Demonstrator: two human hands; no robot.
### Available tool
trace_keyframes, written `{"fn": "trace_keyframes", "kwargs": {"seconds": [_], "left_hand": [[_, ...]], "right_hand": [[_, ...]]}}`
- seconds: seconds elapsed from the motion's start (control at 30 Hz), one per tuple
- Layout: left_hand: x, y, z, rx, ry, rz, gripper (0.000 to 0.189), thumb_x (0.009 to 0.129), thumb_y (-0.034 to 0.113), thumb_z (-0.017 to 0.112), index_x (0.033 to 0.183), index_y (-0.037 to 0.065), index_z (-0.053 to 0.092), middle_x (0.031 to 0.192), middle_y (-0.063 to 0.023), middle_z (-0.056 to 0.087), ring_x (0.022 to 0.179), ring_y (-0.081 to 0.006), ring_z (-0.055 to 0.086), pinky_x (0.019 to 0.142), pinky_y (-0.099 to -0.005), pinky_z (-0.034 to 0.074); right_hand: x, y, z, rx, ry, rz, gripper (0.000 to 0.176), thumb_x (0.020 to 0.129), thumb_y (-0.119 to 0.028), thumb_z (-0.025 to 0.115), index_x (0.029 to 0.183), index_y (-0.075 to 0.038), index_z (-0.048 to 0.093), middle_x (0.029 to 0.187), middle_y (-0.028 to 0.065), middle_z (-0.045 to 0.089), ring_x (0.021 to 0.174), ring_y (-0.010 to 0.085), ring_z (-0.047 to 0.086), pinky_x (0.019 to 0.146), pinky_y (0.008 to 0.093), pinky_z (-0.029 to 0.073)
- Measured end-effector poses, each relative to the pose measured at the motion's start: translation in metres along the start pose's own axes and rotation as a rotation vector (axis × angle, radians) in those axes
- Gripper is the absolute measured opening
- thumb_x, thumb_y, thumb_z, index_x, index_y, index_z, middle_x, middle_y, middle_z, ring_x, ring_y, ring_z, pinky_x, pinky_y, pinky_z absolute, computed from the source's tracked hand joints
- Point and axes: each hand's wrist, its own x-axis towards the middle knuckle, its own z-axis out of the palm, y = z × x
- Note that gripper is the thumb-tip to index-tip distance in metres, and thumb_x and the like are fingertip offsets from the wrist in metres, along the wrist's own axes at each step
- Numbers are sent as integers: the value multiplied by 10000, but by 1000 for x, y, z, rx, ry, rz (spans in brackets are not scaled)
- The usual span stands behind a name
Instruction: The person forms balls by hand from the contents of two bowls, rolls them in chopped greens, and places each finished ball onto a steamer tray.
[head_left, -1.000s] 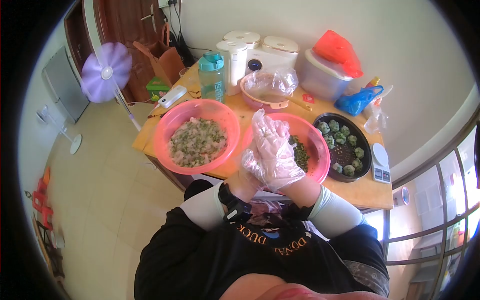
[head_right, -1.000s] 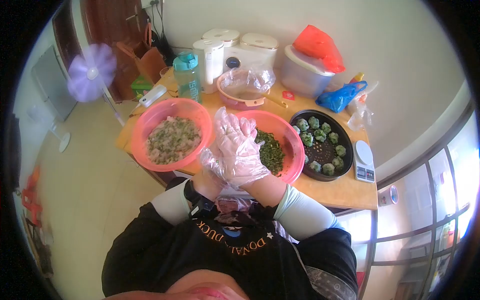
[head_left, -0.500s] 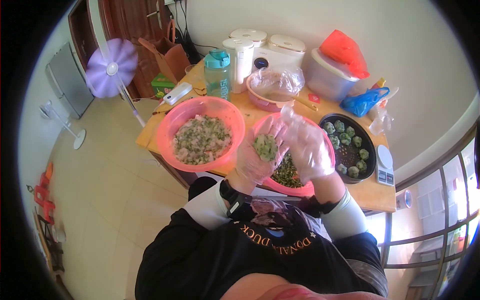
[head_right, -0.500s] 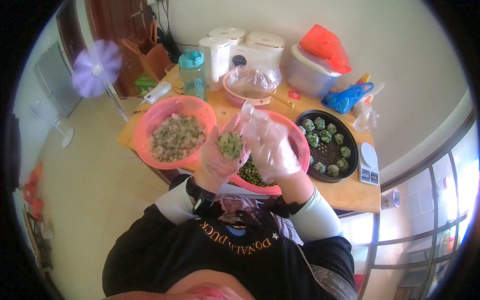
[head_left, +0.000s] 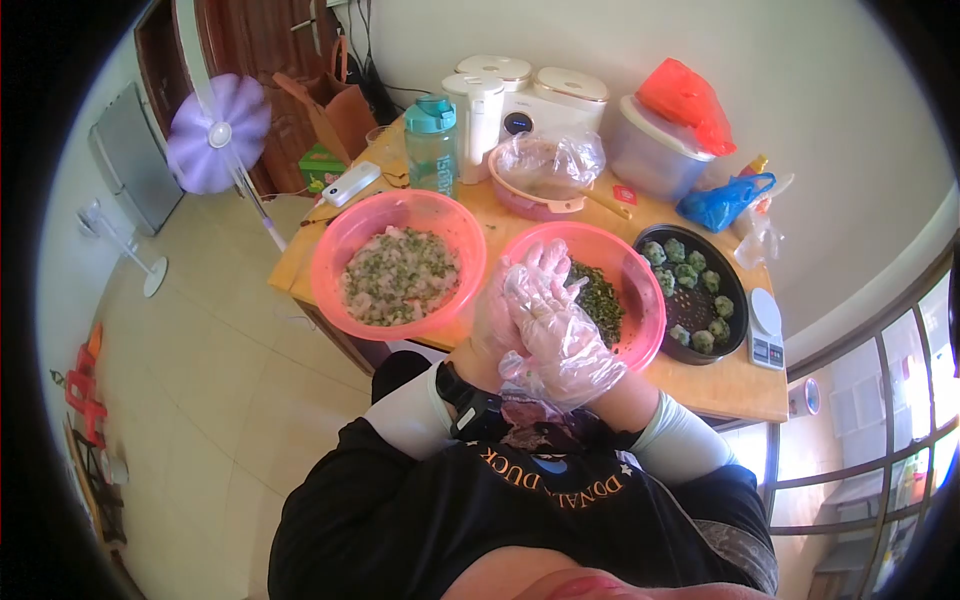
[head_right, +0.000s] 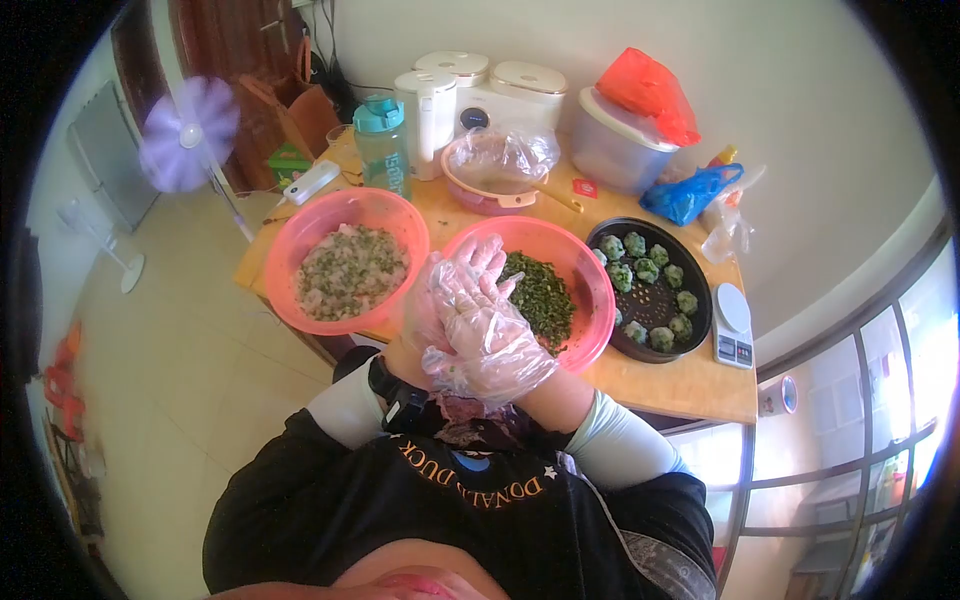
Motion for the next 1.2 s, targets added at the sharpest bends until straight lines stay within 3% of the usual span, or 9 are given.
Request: {"fn": "trace_keyframes", "kwargs": {"seconds": [0.27,0.37,0.43,0.47,0.53,0.77,0.97,1.03,1.2], "left_hand": [[1,13,3,-39,-10,-21,728,1053,507,293,1601,46,159,1672,-169,136,1549,-326,127,1248,-528,166],[2,18,-1,-234,381,-177,639,1045,449,339,1554,64,327,1611,-149,338,1478,-312,327,1211,-495,257],[6,11,-31,-604,-441,-129,587,1043,401,326,1508,53,409,1556,-145,428,1441,-315,391,1201,-493,290],[4,14,-22,-604,-441,-130,587,1043,401,326,1508,53,409,1556,-145,428,1441,-315,391,1201,-493,290],[-2,21,7,-278,106,-60,597,1040,361,308,1546,47,344,1603,-155,349,1481,-314,326,1227,-480,242],[-6,19,10,-93,-18,-34,733,1024,438,354,1611,57,138,1686,-137,123,1561,-297,98,1265,-447,112],[-11,20,5,-218,136,-44,588,1024,358,396,1514,35,392,1552,-159,414,1425,-293,406,1199,-462,304],[-21,16,-40,846,-128,211,537,1023,347,417,1462,41,463,1465,-142,509,1344,-283,487,1154,-461,371],[-7,27,13,188,149,-17,555,1030,328,404,1503,38,401,1518,-144,450,1397,-286,423,1187,-448,321]], "right_hand": [[-6,23,-1,206,145,12,628,828,-119,637,1404,77,480,1440,310,470,1381,476,419,1153,618,298],[-7,28,-30,216,294,13,562,858,-95,630,1400,4,522,1390,262,554,1318,494,489,1128,611,347],[-10,29,-26,75,225,26,646,873,-233,666,1434,22,473,1447,280,491,1373,497,426,1141,619,311],[-9,22,-26,75,226,27,646,873,-233,666,1434,22,473,1447,280,491,1373,497,426,1141,619,311],[-4,5,-24,25,4,10,833,838,-394,715,1472,47,404,1509,300,401,1433,497,336,1168,606,257],[-5,6,-10,-69,-116,62,1027,785,-590,712,1482,78,360,1535,314,353,1463,501,269,1191,563,230],[-4,28,7,-50,6,77,1039,784,-587,719,1475,94,349,1540,343,323,1467,525,242,1182,590,228],[-8,47,15,-28,75,12,1046,778,-585,724,1473,99,345,1537,345,324,1464,531,243,1180,598,228],[10,13,-8,-26,1,71,1085,749,-605,731,1470,104,337,1520,351,338,1454,534,260,1189,595,214]]}}
